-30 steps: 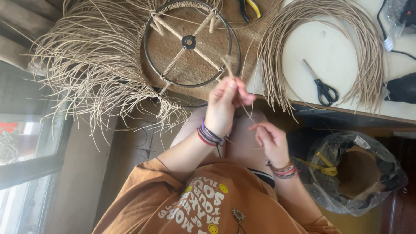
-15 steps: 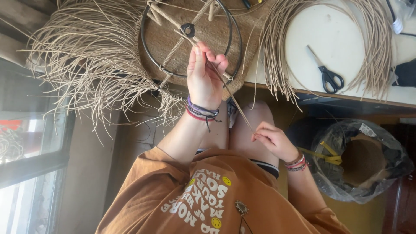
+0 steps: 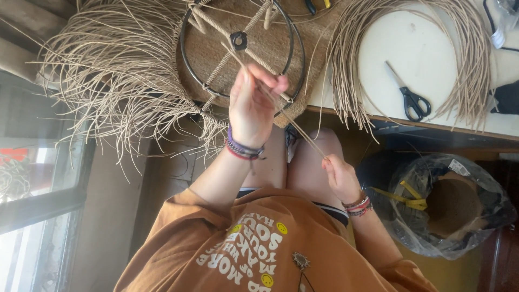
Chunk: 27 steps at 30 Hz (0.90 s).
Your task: The person weaves thin natural fibers around a circular metal frame, repeatedly threading and pulling strands through existing loops to build up a dense woven layer. The person works by hand, handling the fibers and frame directly without tools.
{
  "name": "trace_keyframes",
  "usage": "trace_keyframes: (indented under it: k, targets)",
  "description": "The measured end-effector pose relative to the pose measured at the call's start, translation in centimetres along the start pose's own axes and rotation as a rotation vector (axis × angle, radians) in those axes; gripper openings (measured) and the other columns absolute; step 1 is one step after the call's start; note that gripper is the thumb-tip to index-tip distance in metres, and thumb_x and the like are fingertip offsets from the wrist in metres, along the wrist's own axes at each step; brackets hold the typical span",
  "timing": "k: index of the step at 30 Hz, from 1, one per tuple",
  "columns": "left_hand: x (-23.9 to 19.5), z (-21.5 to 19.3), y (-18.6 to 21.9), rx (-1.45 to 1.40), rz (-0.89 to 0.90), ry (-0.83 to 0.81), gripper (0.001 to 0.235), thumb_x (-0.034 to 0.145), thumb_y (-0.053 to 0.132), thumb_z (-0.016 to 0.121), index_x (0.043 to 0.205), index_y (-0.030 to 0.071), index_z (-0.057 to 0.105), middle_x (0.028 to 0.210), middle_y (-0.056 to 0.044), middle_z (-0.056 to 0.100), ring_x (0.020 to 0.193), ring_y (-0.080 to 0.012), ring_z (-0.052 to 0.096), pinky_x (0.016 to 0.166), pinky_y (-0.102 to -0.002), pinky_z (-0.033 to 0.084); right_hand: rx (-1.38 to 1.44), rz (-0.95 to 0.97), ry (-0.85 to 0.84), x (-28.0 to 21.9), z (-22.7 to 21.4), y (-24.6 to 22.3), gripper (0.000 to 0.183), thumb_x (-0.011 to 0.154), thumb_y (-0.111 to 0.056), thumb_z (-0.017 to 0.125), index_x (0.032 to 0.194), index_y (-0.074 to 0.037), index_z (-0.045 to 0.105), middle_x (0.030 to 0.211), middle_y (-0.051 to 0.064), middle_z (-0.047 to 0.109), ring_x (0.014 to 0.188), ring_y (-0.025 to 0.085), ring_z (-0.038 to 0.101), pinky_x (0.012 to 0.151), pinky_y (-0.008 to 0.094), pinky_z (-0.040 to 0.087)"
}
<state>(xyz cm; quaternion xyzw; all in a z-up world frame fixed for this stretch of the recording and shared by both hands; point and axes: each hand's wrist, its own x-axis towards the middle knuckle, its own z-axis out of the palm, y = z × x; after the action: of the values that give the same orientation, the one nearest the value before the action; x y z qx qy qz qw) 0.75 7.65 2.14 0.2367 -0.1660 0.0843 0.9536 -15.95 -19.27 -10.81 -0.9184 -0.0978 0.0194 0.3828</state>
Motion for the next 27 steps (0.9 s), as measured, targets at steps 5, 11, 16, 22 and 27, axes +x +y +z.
trace_keyframes:
  k: [5, 11, 16, 22, 27]
  targets:
    - [-6.8, -6.9, 3.4, -0.281, -0.522, -0.36, 0.073, 0.107, 0.056, 0.02, 0.149, 0.004, 0.05, 0.13, -0.025, 0.067, 0.133, -0.0441, 0.055, 0.122, -0.057, 0.03, 0.016, -0.195, 0.154, 0.7, -3.1, -0.6, 0.019, 0.105, -0.015, 0.056, 0.11, -0.01, 0.074, 0.101, 0.007, 0.069, 0.103, 0.029, 0.068, 0.089, 0.04, 0.055]
    - [-11.6, -10.6, 5.0, 1.476, -0.378, -0.514, 0.035, 0.09, 0.025, 0.065, 0.123, 0.016, 0.068, 0.1, -0.009, 0.073, 0.087, -0.0346, 0.075, 0.077, -0.045, 0.061, 0.236, -0.342, 0.187, 4.1, -6.0, -2.6, 0.023, 0.097, -0.003, 0.06, 0.109, -0.002, 0.08, 0.064, 0.004, 0.064, 0.059, 0.018, 0.062, 0.06, 0.032, 0.053]
    - [-15.4, -14.8, 2.9, 1.789, -0.241, -0.351, 0.066, 0.089, 0.019, 0.064, 0.151, 0.017, 0.043, 0.106, -0.01, 0.061, 0.076, -0.0411, 0.072, 0.069, -0.051, 0.063, 0.315, -0.419, 0.213, 10.8, -2.8, -8.4, 0.018, 0.092, 0.0, 0.069, 0.104, -0.001, 0.083, 0.067, 0.008, 0.069, 0.056, 0.018, 0.064, 0.055, 0.031, 0.051]
    - [-12.9, -10.2, 3.8, 1.846, -0.3, -0.413, 0.082, 0.092, 0.026, 0.06, 0.163, 0.014, 0.021, 0.113, -0.016, 0.058, 0.074, -0.0426, 0.072, 0.063, -0.049, 0.065, -0.167, -0.345, 0.212, 16.8, 4.3, -13.1, 0.012, 0.097, -0.017, 0.071, 0.107, -0.022, 0.074, 0.081, 0.0, 0.074, 0.071, 0.026, 0.073, 0.061, 0.038, 0.058]
    - [-13.7, -17.5, -4.3, 1.974, -0.402, -0.166, 0.05, 0.099, 0.048, 0.057, 0.139, 0.021, 0.048, 0.094, -0.008, 0.071, 0.072, -0.038, 0.075, 0.058, -0.049, 0.064, -0.352, -0.298, -0.026, 17.4, 4.2, -14.3, 0.003, 0.092, -0.019, 0.071, 0.091, -0.019, 0.074, 0.072, 0.004, 0.074, 0.065, 0.031, 0.074, 0.057, 0.043, 0.059]
